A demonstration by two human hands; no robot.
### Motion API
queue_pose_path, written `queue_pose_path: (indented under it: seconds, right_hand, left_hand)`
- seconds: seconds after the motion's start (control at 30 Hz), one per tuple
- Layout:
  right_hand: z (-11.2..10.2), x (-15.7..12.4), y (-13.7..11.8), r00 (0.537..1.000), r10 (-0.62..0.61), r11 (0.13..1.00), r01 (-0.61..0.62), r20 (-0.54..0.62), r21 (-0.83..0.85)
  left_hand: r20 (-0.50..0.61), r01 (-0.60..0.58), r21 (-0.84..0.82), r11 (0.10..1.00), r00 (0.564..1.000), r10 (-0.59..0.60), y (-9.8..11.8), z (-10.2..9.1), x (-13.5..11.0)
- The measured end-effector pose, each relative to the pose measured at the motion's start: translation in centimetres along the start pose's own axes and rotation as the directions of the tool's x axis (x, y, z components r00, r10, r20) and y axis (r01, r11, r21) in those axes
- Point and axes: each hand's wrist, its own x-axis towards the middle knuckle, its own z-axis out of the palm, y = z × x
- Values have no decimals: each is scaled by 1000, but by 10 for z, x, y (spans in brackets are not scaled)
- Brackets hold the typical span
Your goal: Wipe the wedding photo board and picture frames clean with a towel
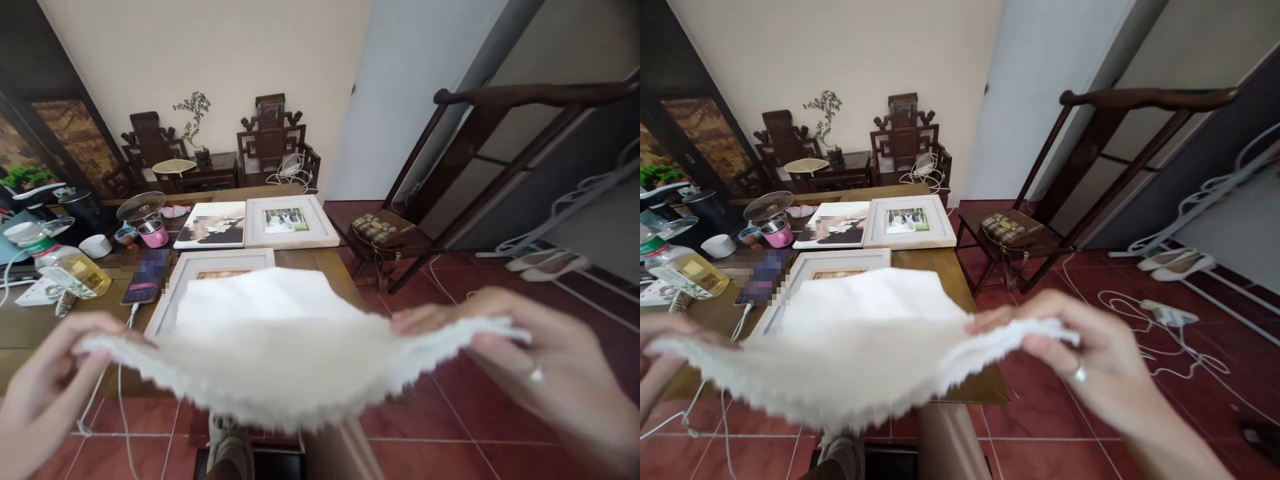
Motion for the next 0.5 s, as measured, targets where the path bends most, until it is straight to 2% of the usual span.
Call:
queue_pose_path:
  seconds: [0.07, 0.1, 0.17, 0.23, 0.27, 0.4, 0.5]
  right_hand:
    - [4, -22, 4, 992, 56, 998, -53, 115, -32]
    - [7, -26, 6, 988, 75, 997, -69, 134, -43]
    - [15, -22, 10, 988, 89, 992, -78, 123, -96]
    - [25, -7, 19, 990, 85, 990, -71, 113, -120]
    - [31, 3, 26, 990, 81, 989, -65, 117, -131]
    - [53, 45, 64, 983, 66, 976, -28, 172, -215]
    - [62, 65, 87, 965, 47, 975, 11, 259, -221]
  left_hand:
    - [132, 8, 89, 996, 991, -20, -14, 0, -24]
    - [197, -25, 133, 991, 980, -1, -18, 0, -29]
    - [225, -50, 190, 981, 974, 6, -24, 1, -27]
    - [230, -99, 186, 978, 972, 54, -24, 7, -12]
    - [264, -99, 207, 973, 964, 42, -23, 12, -1]
    - [291, -147, 333, 931, 956, 47, -23, 43, 48]
    - [379, -223, 261, 939, 918, 113, -34, 68, 76]
